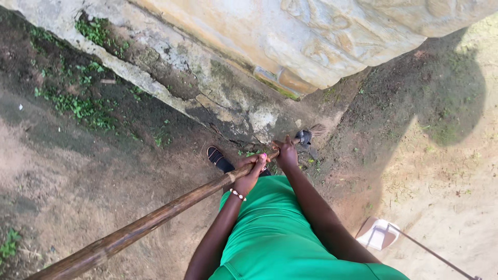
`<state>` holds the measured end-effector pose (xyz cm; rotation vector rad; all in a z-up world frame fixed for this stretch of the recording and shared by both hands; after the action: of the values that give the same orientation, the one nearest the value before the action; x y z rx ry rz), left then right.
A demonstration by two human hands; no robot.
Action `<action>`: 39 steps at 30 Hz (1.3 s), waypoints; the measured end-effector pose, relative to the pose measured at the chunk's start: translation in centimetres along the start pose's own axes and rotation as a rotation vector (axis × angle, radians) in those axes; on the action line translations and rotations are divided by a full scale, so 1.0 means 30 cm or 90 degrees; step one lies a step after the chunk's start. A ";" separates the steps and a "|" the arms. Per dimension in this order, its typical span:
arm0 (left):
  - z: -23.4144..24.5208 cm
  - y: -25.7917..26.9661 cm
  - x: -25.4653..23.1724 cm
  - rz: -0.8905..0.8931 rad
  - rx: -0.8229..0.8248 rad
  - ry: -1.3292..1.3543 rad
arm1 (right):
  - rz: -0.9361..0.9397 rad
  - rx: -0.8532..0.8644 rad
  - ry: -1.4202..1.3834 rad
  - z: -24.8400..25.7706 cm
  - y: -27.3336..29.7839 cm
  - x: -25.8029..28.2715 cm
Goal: The person clears vegetation from the ground along the edge of a building using a long-handled hoe.
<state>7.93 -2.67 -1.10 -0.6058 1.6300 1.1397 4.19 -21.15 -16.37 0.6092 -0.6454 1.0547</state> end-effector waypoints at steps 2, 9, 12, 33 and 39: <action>0.045 -0.028 -0.022 -0.005 0.021 0.010 | -0.028 0.003 0.013 -0.031 -0.011 0.028; 0.261 -0.065 -0.003 -0.054 -0.034 0.018 | 0.037 0.044 0.004 -0.265 -0.115 0.106; 0.364 -0.087 -0.002 -0.140 -0.107 0.011 | 0.122 0.133 -0.058 -0.422 -0.256 0.210; 0.623 -0.049 0.112 0.063 -0.263 0.125 | 0.121 0.357 0.189 -0.635 -0.187 0.349; 0.361 -0.070 0.217 0.337 -0.123 0.138 | -0.089 0.404 0.200 -0.384 0.089 0.090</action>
<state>12.14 7.00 -8.35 -0.4393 1.9456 1.6785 4.83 -10.27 -21.67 0.9930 0.0225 1.1925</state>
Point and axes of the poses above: each hand's wrist, its own y-axis away from the middle knuckle, its own z-axis out of the back of the hand, x = y × z, the point moved 3 cm from there along -y, towards the middle knuckle, and after that the axes turned 13 degrees about -y, right-handed, at the moved point
